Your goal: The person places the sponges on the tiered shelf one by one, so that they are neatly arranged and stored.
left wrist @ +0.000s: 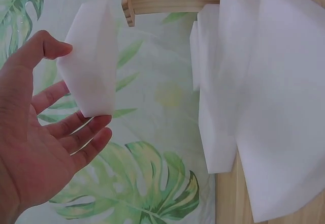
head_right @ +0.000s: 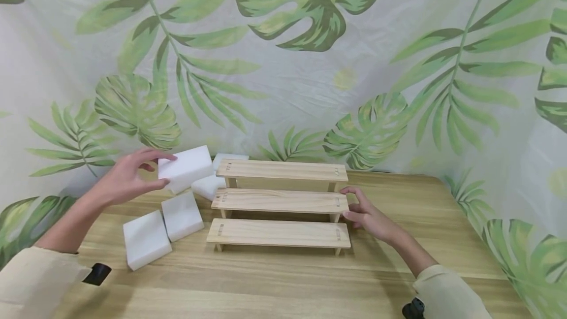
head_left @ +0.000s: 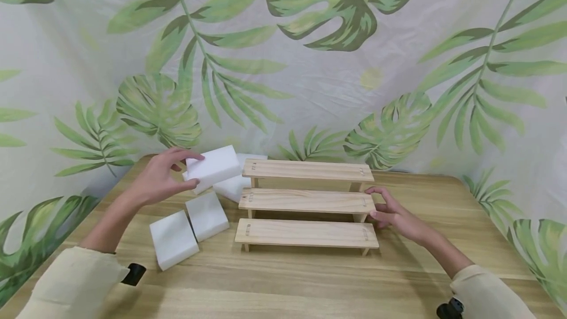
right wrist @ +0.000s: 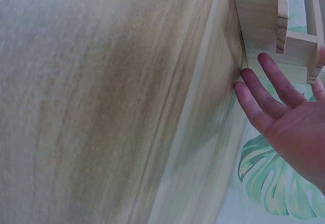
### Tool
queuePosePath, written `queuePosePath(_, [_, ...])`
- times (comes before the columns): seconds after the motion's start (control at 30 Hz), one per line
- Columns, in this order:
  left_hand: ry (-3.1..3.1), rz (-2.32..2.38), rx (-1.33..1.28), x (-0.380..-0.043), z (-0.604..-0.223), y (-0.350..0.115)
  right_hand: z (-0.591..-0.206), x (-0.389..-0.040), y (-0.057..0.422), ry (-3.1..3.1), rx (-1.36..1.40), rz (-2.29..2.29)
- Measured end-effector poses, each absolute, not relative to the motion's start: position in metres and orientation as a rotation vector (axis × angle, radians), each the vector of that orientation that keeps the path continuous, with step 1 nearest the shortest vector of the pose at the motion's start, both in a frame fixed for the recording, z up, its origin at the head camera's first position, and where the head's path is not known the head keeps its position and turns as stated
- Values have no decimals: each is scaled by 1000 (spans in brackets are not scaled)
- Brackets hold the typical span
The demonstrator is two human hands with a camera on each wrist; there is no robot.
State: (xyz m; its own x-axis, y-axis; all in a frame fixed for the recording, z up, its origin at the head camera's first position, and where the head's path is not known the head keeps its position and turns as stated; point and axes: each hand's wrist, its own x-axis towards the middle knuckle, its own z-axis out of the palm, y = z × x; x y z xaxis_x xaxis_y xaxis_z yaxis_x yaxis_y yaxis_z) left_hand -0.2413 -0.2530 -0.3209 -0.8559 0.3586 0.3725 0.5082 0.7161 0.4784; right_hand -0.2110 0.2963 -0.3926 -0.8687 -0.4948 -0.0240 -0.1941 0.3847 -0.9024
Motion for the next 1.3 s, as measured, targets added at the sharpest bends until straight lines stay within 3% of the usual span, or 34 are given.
queuePosePath(1.3, [-2585, -998, -868, -258, -310, -191, -392, -212, 296, 2360, -597, -1471])
